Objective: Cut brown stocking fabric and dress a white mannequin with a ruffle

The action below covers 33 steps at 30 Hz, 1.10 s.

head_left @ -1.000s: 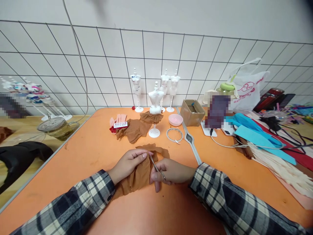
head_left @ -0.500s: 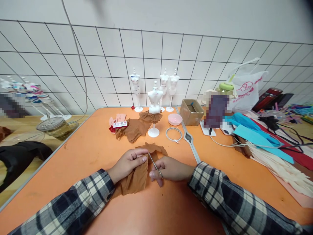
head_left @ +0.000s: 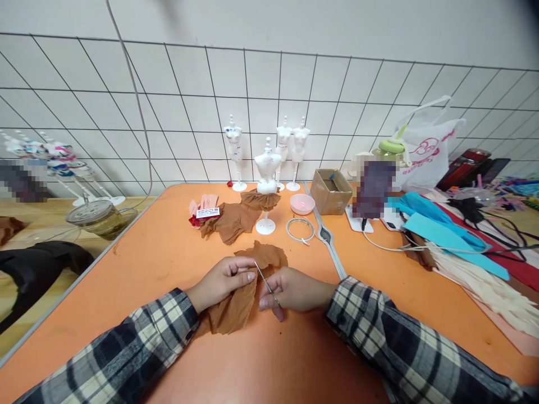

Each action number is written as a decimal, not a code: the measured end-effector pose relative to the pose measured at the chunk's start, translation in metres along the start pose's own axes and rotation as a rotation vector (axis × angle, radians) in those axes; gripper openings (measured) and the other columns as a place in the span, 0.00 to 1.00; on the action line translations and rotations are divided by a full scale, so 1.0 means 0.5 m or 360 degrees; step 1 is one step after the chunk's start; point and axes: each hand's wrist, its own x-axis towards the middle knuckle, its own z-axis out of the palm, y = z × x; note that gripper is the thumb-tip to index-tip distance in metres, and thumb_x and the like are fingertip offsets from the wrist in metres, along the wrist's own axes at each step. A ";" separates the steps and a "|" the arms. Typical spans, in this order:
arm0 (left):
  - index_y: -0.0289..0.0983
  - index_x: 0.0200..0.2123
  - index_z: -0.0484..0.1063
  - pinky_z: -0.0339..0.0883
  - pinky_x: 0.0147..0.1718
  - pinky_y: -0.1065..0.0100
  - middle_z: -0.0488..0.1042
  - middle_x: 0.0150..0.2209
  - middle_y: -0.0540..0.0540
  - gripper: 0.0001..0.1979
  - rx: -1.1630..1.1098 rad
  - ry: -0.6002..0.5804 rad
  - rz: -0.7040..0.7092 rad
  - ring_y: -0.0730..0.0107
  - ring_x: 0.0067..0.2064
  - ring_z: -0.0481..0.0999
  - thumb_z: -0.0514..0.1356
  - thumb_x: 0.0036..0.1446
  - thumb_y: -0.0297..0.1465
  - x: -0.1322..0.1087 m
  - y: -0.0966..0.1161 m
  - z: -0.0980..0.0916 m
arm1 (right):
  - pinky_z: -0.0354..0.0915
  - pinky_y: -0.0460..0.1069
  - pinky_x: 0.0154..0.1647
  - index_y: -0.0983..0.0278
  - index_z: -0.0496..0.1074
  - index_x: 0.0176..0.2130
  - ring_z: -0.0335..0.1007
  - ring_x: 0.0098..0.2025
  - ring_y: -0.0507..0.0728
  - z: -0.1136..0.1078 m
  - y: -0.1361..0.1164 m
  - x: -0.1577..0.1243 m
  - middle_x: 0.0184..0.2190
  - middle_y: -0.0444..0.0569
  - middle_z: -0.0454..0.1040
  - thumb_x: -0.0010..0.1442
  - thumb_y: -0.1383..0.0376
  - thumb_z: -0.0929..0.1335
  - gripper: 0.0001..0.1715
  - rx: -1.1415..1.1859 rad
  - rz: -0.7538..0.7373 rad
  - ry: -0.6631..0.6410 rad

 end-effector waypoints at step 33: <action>0.33 0.35 0.74 0.64 0.32 0.70 0.74 0.29 0.48 0.17 0.0041 -0.0079 -0.0052 0.69 0.31 0.71 0.64 0.54 0.44 -0.003 0.002 0.003 | 0.59 0.43 0.27 0.68 0.75 0.33 0.61 0.20 0.47 -0.001 -0.002 -0.003 0.15 0.38 0.67 0.50 0.49 0.74 0.23 0.0119 0.0007 -0.0153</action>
